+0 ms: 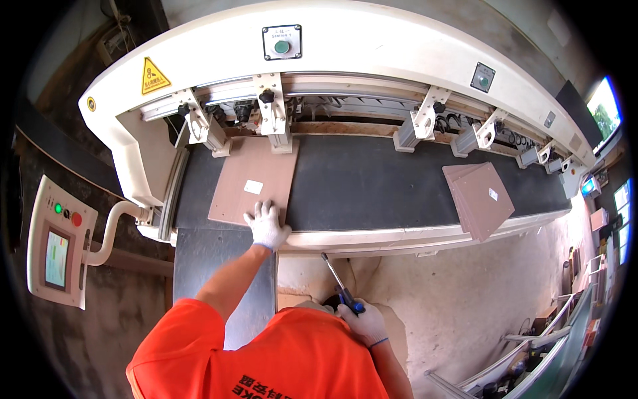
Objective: The person operates a large industrial machine in a workshop, repeatedly placing rectangular panels onto the machine bed and using a screwdriver to press a green button to start the cycle. After each cycle, the person removes the processed panel and places it on a nearby green table.
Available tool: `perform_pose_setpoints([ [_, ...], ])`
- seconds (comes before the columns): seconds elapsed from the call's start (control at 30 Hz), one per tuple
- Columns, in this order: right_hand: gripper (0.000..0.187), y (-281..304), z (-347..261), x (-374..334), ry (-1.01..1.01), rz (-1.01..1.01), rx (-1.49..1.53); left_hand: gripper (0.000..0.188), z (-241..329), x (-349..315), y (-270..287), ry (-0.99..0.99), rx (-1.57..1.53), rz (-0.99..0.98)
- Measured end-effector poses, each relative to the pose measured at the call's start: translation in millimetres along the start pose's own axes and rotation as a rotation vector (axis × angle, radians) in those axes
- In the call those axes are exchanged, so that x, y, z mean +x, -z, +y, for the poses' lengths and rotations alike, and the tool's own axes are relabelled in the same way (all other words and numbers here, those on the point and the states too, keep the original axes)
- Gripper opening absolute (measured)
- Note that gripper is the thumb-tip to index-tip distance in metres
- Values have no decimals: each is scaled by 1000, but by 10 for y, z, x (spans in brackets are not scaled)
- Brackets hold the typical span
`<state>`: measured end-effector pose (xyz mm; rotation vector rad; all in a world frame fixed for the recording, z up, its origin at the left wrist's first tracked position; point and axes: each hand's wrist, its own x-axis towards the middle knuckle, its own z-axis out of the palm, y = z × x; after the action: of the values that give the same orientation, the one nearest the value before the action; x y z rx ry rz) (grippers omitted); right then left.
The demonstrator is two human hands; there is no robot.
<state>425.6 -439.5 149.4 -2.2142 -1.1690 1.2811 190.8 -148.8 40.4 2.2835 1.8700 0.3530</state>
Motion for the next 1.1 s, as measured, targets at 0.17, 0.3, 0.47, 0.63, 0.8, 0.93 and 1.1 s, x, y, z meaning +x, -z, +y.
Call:
perform_pose_setpoints([
  [0.17,54,167,-271,-49,-37,-7,-31,47,-698,-593,384,-418,-104,-107],
  [0.3,50,101,-277,15,3,11,23,62,-1887,-413,53,-96,11,26],
  [0.47,48,31,-413,158,41,-80,32,84,-1220,171,442,38,111,-160],
  [0.63,50,138,-592,447,277,194,15,77,-1309,637,198,90,151,-67],
  [0.8,45,675,-1651,782,539,510,-105,72,-1186,712,161,89,161,-32],
  [0.93,42,937,-2601,1047,663,639,-226,72,-1251,674,50,81,168,56],
  [1.1,42,1169,-3297,1315,682,747,-345,67,-1193,644,-179,20,120,245],
])
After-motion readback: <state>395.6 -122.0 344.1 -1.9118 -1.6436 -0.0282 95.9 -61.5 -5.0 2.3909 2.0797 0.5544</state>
